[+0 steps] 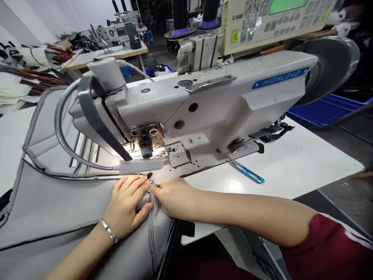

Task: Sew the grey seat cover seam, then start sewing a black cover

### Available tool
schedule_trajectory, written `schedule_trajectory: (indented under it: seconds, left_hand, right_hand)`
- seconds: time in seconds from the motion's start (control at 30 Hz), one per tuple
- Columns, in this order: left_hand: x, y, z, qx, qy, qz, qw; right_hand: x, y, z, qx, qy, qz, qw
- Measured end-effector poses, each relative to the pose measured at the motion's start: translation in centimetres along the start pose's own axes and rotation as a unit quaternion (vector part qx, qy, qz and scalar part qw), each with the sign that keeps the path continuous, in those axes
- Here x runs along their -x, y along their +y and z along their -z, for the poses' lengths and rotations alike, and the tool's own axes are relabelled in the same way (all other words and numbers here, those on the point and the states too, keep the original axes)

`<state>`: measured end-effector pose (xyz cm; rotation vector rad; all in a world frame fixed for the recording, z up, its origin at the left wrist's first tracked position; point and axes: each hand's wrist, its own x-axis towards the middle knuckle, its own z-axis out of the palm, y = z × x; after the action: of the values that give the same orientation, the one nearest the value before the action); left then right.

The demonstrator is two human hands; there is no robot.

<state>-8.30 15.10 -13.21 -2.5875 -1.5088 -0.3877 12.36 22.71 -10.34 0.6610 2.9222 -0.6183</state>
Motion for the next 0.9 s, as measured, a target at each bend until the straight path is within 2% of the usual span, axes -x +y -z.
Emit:
schedule_trajectory:
  seconds: [0.23, 0.37, 0.53, 0.77, 0.9]
  left_hand:
    - [-0.4, -1.5, -0.8, 0.015, 0.006, 0.027, 1.0]
    - [-0.6, -2.1, -1.2, 0.011, -0.006, 0.047, 0.999]
    - [-1.0, -2.9, -1.6, 0.015, -0.02, 0.065, 0.998]
    - [-2.2, -4.1, -1.8, 0.056, -0.036, 0.049, 0.997]
    - [-3.3, -4.9, -1.5, 0.063, -0.04, 0.041, 0.996]
  right_hand:
    - [-1.3, 0.8, -0.2, 0.003, 0.014, -0.014, 1.0]
    - [-1.9, 1.3, -0.4, -0.005, 0.033, -0.026, 0.999]
    - [-2.7, 1.6, 0.2, -0.023, 0.027, -0.056, 0.998]
    - [-3.8, 1.7, 1.5, -0.017, 0.011, -0.087, 0.996]
    - [-4.5, 2.2, 0.9, 0.001, 0.049, -0.073, 0.996]
